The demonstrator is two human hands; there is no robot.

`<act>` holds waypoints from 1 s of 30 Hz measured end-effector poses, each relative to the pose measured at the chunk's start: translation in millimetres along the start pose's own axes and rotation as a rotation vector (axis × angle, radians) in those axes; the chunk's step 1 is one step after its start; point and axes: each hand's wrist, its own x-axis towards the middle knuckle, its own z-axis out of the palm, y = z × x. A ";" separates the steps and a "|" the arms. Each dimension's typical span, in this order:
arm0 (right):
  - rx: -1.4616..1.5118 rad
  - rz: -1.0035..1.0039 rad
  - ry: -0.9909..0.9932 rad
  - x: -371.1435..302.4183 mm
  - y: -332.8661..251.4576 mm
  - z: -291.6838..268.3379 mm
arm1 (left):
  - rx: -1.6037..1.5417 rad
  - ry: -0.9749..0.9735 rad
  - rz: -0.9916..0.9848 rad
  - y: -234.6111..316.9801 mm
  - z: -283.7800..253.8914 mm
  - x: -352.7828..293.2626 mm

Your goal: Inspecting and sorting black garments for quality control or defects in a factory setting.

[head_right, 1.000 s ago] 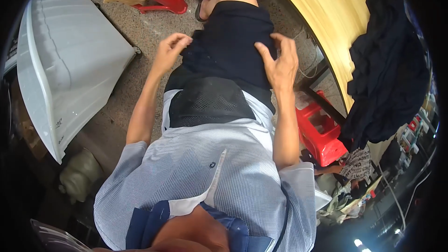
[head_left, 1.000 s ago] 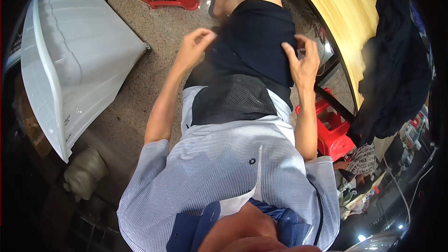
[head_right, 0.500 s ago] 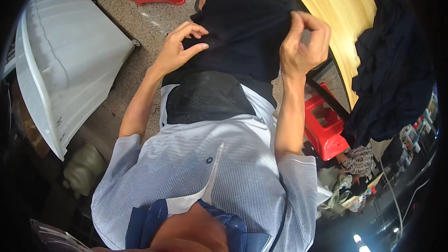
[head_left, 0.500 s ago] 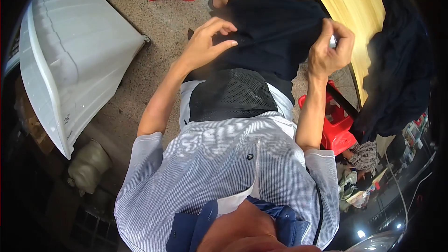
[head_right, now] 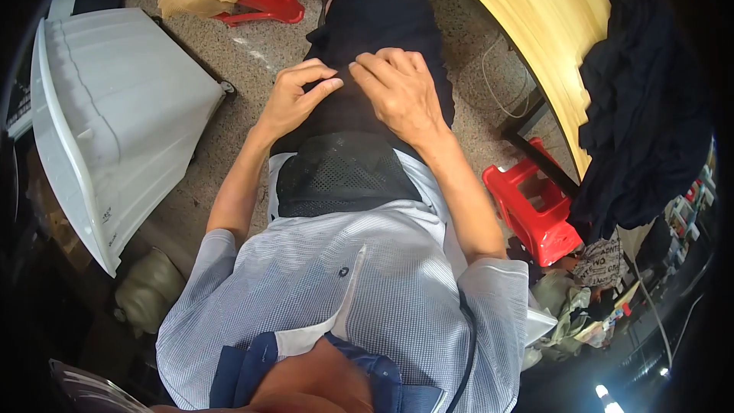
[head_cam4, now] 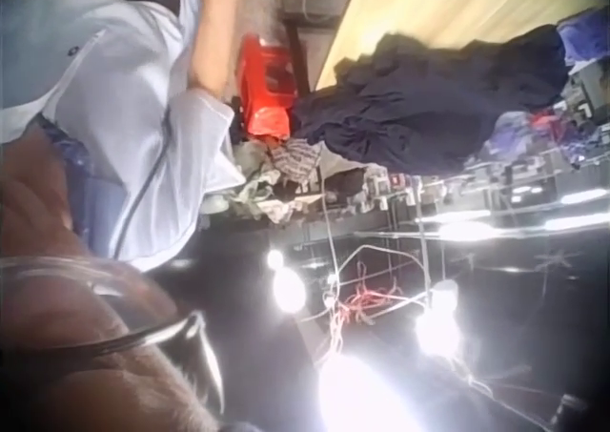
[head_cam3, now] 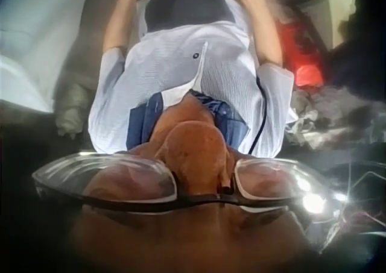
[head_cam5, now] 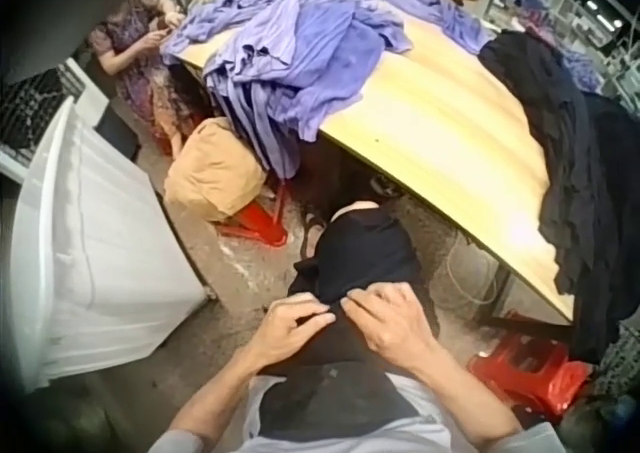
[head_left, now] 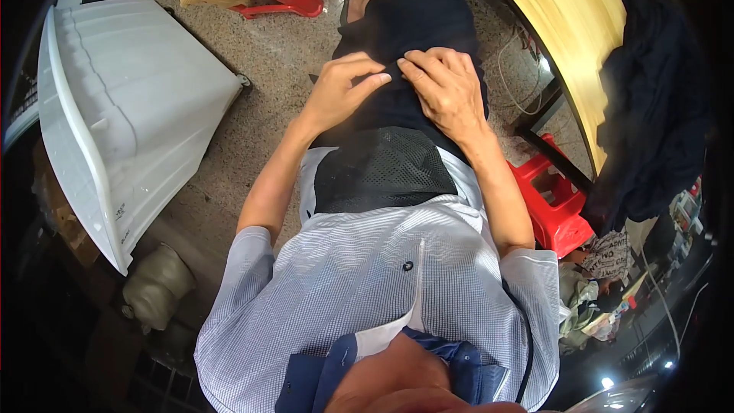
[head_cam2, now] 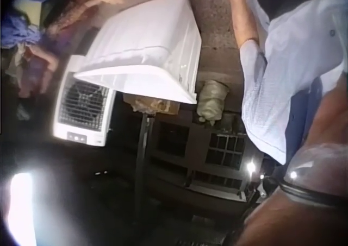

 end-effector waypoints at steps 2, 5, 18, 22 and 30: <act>-0.030 -0.038 -0.014 -2.6 1.0 1.2 | 0.008 -0.039 0.002 4.2 -5.3 0.4; -0.081 -0.097 -0.045 -2.1 3.8 1.3 | 0.020 -0.069 -0.036 9.2 -10.6 -0.6; -0.234 -0.054 -0.095 -3.5 13.3 0.0 | 0.334 0.130 0.414 9.5 18.2 55.3; -0.245 -0.070 -0.128 -11.5 14.0 -2.2 | 0.481 0.081 0.528 4.3 23.6 53.3; -0.098 -0.179 0.009 -16.9 15.3 -23.6 | 0.476 0.256 0.618 18.3 35.2 59.1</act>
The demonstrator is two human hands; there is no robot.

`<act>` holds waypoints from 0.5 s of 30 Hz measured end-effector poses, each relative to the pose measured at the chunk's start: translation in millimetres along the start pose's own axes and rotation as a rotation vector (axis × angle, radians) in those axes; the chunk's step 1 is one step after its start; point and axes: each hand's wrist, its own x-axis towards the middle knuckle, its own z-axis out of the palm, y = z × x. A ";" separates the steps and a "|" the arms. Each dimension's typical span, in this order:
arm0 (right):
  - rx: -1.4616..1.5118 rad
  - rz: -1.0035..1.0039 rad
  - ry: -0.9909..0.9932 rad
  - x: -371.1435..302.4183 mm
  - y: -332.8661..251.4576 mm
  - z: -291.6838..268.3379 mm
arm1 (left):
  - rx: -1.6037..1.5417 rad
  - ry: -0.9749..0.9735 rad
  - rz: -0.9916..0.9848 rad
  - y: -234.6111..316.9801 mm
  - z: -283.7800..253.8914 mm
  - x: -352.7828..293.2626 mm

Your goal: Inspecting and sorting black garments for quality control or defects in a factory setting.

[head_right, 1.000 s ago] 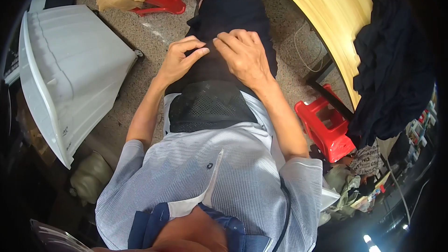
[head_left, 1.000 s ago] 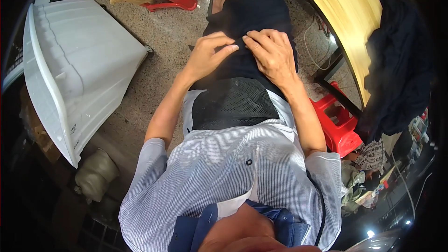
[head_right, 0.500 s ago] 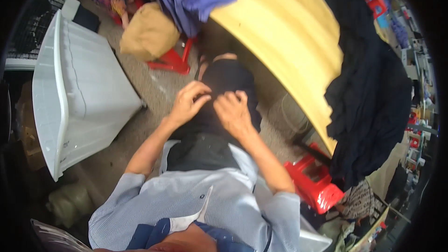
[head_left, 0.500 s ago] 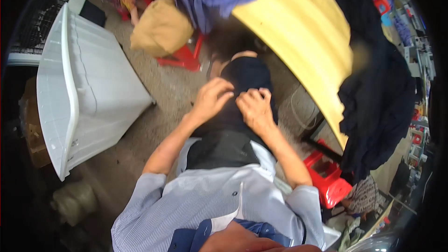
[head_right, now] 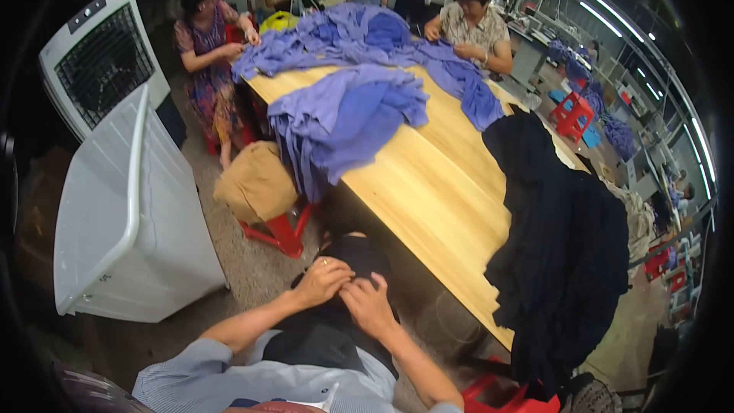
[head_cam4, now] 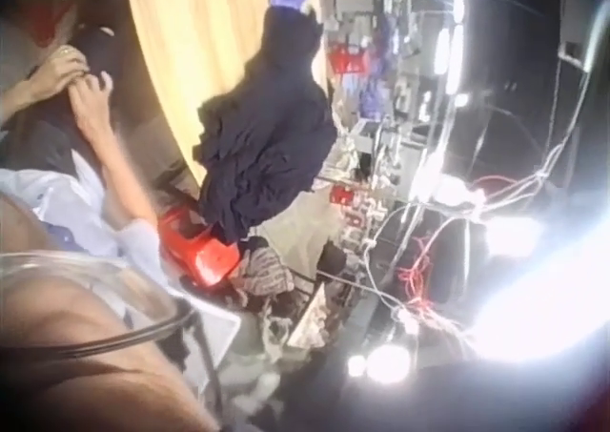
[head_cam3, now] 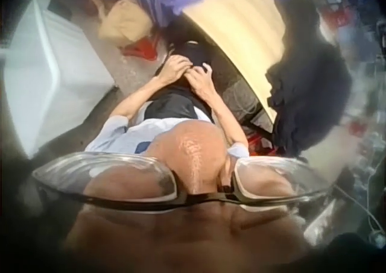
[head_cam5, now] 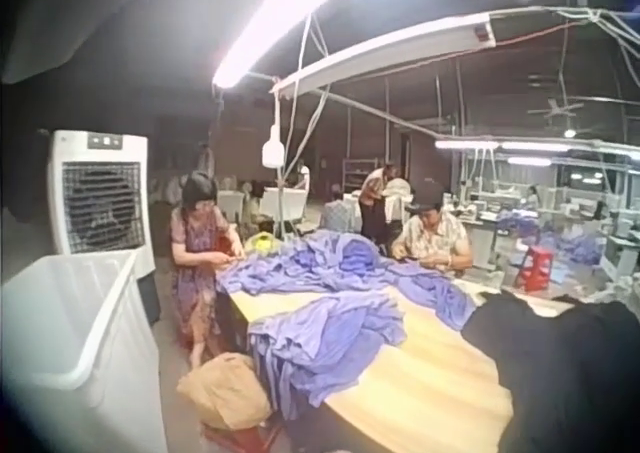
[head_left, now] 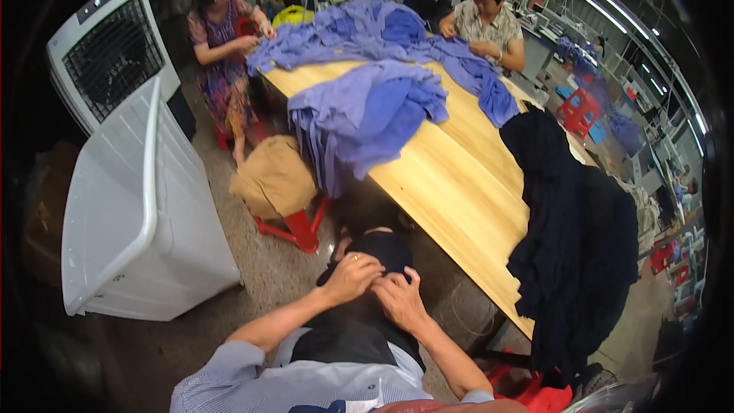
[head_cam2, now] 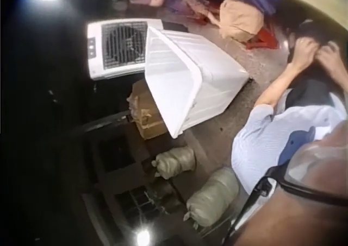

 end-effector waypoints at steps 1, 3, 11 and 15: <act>-0.004 -0.016 0.002 -2.4 -3.7 -2.2 | -0.040 -0.031 -0.035 1.8 0.5 -3.3; -0.017 -0.037 -0.016 -6.4 -2.1 2.3 | -0.086 -0.090 -0.052 0.7 5.8 -4.6; -0.016 -0.155 0.026 14.2 1.3 8.4 | -0.466 -0.237 -0.329 -18.4 -0.3 -0.7; 0.015 -0.099 0.086 7.5 3.6 30.7 | -0.367 -0.355 -0.212 -33.7 -6.4 -0.7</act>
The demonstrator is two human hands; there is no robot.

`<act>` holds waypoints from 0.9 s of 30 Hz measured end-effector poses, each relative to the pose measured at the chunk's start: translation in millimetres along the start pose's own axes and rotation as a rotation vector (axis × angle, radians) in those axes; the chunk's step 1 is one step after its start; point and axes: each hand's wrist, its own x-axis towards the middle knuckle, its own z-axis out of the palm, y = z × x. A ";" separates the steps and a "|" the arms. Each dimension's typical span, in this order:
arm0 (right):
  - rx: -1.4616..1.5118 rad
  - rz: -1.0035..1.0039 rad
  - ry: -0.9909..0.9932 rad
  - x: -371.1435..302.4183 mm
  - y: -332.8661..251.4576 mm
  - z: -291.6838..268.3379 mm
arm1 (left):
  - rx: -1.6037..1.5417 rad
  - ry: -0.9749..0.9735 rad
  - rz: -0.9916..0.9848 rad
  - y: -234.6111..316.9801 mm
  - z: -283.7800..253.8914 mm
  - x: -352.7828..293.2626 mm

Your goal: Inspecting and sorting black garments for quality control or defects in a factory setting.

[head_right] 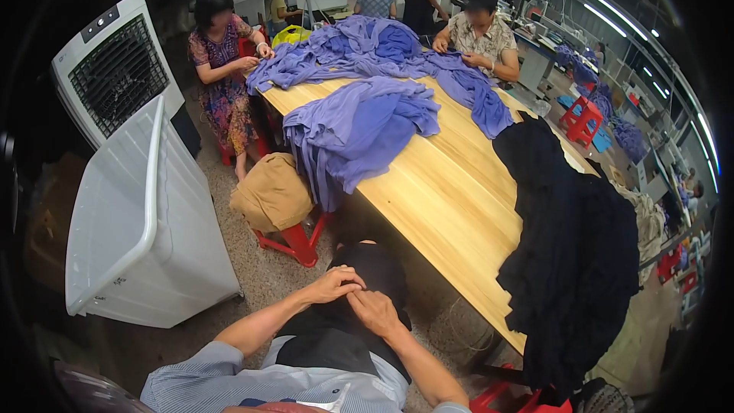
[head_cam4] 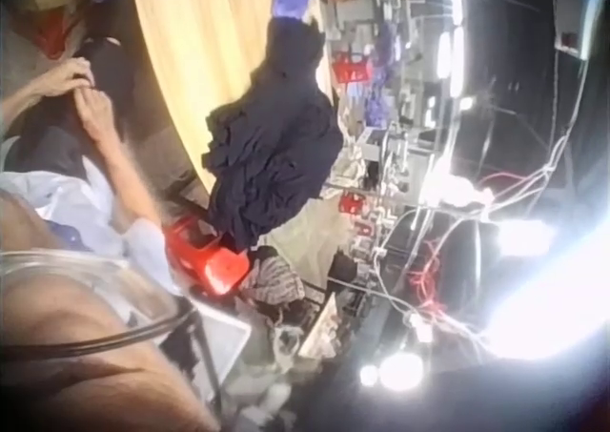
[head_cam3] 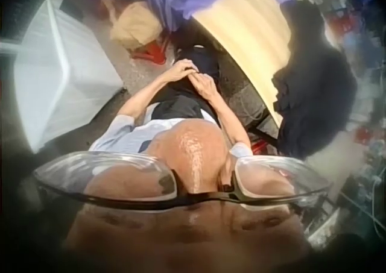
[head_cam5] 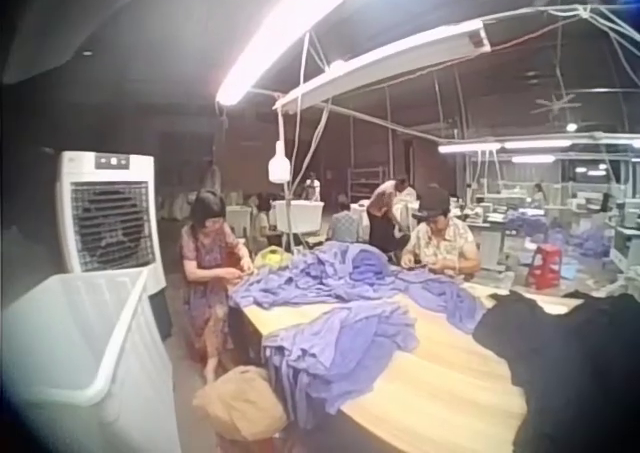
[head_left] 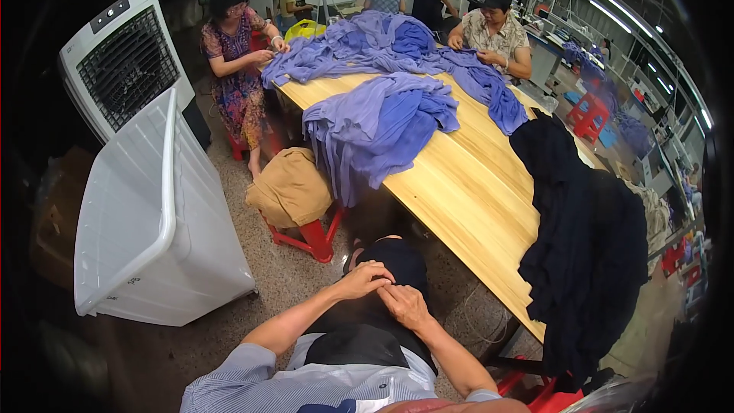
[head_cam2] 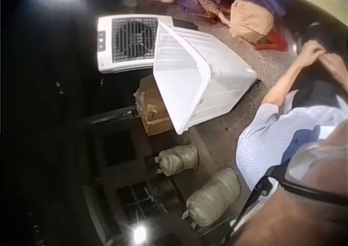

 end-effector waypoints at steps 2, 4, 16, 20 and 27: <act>-0.006 0.030 0.000 -1.3 -0.3 2.4 | 0.011 -0.008 0.015 -1.8 -4.1 0.6; 0.021 0.053 0.108 3.2 -2.9 -1.9 | 0.111 -0.056 0.031 3.4 -12.6 2.5; 0.003 0.259 0.177 -8.6 -16.4 8.5 | -0.050 0.252 -0.107 10.5 25.8 -13.9; 0.021 0.343 0.111 -6.7 -18.3 3.9 | 0.112 0.204 -0.075 14.6 24.3 -18.3; 0.132 0.444 0.200 -5.5 -20.5 -2.1 | 0.023 0.255 -0.067 10.3 36.3 -16.7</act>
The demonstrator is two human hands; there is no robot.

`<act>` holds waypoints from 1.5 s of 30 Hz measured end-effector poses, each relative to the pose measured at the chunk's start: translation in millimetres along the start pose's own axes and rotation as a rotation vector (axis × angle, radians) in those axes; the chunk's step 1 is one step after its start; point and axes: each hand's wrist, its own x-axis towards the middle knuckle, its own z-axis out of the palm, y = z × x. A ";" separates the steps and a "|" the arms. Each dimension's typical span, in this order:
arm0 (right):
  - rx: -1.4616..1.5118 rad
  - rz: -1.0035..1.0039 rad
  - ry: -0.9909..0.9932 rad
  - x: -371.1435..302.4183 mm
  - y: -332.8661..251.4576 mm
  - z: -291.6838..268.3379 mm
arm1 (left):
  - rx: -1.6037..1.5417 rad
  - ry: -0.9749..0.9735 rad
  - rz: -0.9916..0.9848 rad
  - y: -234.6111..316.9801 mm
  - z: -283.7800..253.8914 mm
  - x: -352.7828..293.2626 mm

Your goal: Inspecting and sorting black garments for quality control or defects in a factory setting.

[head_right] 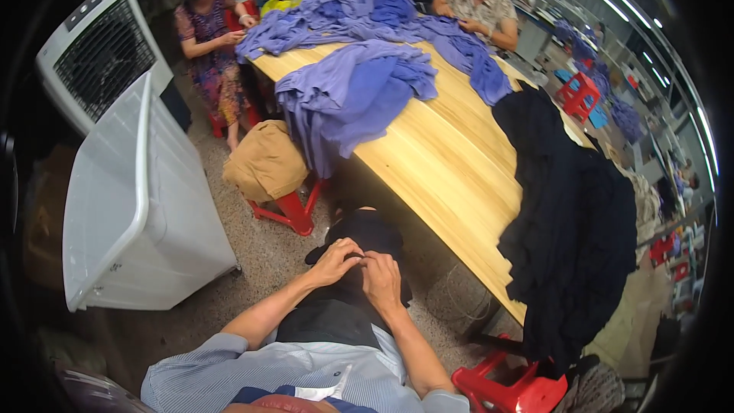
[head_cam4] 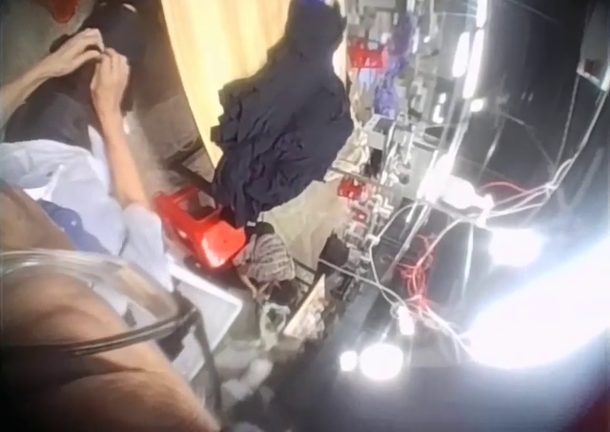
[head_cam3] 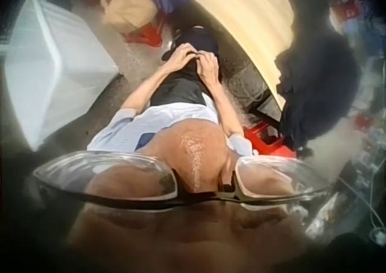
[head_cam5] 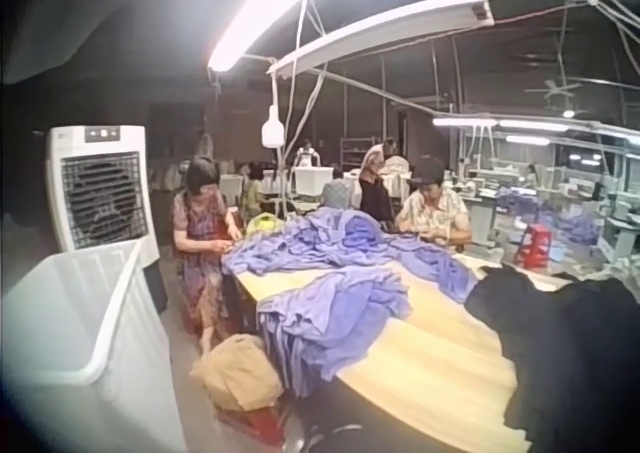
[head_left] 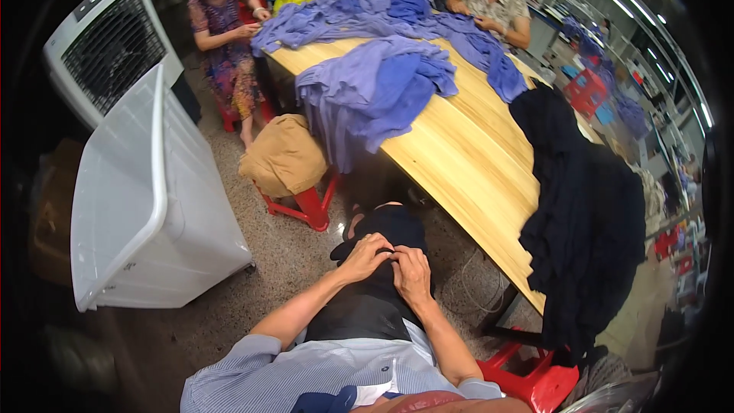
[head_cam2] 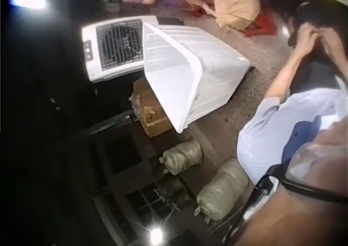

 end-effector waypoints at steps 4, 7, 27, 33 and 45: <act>-0.004 -0.026 0.059 1.0 -1.8 3.1 | 0.034 0.042 -0.019 8.8 0.9 -2.0; 0.024 -0.005 0.052 0.2 2.4 6.2 | 0.090 0.038 0.016 10.7 -2.8 -1.8; 0.010 -0.102 0.017 -1.1 7.2 5.0 | 0.043 -0.269 0.069 -1.9 -26.3 5.5; 0.019 -0.009 -0.117 2.4 11.4 -2.9 | 0.049 -0.299 0.022 -0.1 -24.5 -0.2; 0.108 0.032 -0.043 1.7 15.7 8.9 | -0.058 -0.239 -0.156 4.1 -22.6 5.4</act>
